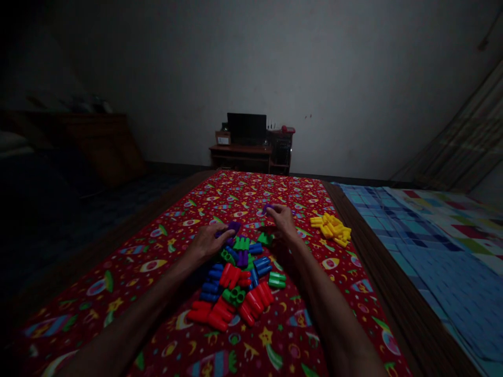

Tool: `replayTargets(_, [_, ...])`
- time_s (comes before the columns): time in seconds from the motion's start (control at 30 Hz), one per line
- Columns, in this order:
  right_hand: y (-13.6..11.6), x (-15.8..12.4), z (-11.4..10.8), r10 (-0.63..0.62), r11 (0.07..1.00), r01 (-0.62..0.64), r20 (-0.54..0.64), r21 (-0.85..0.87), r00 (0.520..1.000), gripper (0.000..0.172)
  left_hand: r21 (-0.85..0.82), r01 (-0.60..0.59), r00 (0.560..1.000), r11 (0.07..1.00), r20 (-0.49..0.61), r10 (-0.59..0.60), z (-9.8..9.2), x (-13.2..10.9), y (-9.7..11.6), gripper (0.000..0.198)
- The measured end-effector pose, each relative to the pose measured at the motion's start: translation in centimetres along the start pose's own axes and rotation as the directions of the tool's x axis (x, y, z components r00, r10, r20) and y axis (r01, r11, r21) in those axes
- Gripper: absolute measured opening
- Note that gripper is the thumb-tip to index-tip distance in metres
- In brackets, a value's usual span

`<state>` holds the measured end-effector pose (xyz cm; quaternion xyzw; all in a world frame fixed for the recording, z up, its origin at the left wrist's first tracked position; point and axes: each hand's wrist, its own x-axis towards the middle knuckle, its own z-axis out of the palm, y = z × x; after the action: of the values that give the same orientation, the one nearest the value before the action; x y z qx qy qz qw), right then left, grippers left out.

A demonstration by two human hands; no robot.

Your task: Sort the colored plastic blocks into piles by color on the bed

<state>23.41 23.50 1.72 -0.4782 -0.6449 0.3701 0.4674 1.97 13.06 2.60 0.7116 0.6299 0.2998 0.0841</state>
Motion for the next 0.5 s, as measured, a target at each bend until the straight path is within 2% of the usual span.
replayTargets(0.13, [3.0,0.5,-3.1,0.005,0.92,-0.055,-0.129,-0.389,0.992,0.028,0.001,-0.013,1.0,1.0,0.023,0.013,-0.4,0.1,0.3,0.032])
replayTargets(0.2, [3.8,0.5,-3.8,-0.064,0.847,-0.06,-0.213,-0.528,0.975,0.036,-0.012,-0.033,0.999,0.999,0.03,0.033,-0.3,0.1,0.6,0.031])
replayTargets(0.27, [4.0,0.5,-4.1,-0.146,0.773,-0.043,-0.245,-0.633,0.958,0.043,-0.018,-0.043,0.999,0.999,0.032,0.043,-0.2,0.0,0.8,0.03])
replayTargets(0.33, [3.7,0.6,-4.0,-0.205,0.687,0.03,-0.154,-0.726,0.967,0.046,-0.02,-0.053,0.998,0.998,0.031,0.054,-0.1,-0.1,0.9,0.031])
replayTargets(0.4, [3.4,0.8,-3.8,-0.203,0.583,0.12,-0.001,-0.804,0.979,0.048,-0.021,-0.074,0.997,0.997,0.033,0.075,-0.1,-0.2,0.9,0.032])
replayTargets(0.5, [3.1,1.0,-3.7,-0.05,0.478,0.166,0.162,-0.862,0.986,0.044,-0.018,-0.094,0.995,0.995,0.029,0.095,-0.1,-0.3,0.8,0.031])
